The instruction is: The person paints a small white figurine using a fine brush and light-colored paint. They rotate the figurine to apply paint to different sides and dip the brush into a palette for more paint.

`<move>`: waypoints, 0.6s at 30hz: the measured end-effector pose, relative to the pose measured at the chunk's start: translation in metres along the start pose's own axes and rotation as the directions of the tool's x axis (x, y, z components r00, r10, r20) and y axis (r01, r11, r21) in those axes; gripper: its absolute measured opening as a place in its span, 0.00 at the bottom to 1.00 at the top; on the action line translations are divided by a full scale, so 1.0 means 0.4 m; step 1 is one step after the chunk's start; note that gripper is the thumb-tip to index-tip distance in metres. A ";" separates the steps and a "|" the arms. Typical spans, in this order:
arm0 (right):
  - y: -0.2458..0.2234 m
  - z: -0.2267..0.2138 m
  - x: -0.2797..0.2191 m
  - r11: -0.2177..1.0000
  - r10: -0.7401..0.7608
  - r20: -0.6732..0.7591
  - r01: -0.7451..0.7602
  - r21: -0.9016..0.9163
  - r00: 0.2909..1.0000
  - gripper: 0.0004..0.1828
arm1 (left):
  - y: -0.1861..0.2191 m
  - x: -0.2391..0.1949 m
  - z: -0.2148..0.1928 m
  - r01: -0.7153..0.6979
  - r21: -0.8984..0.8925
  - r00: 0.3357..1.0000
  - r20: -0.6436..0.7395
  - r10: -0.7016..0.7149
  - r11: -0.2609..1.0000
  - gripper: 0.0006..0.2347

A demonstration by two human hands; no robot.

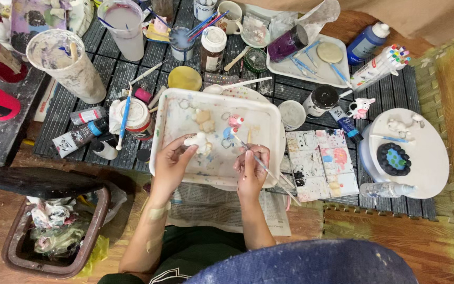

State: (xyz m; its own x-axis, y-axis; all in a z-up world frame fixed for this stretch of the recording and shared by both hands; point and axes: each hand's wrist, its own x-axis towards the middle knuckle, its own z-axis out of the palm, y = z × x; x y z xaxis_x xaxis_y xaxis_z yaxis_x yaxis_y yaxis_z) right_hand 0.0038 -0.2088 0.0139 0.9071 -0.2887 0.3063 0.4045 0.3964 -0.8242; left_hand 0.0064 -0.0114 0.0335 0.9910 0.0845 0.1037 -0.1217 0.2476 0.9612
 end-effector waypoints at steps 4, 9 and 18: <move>-0.003 0.000 0.000 1.000 0.007 -0.019 -0.007 0.008 1.000 0.05 | -0.006 -0.005 0.002 -0.060 0.063 0.998 0.018 0.059 0.996 0.14; -0.008 0.002 -0.002 0.999 0.017 0.004 -0.017 -0.040 1.000 0.07 | -0.002 -0.003 0.010 -0.068 0.158 0.998 -0.001 0.069 0.985 0.14; -0.019 0.016 -0.005 0.989 0.014 0.115 0.003 -0.146 0.993 0.14 | 0.049 -0.011 0.055 -0.238 0.488 0.971 0.094 0.220 0.840 0.13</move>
State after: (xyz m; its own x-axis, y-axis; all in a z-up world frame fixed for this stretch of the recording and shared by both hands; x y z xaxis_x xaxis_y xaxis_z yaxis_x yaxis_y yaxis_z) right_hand -0.0004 -0.2057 0.0227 0.9200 -0.1809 0.3477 0.3859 0.2638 -0.8840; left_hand 0.0009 -0.0281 0.0573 0.9407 0.0457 0.3362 -0.3105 -0.2836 0.9073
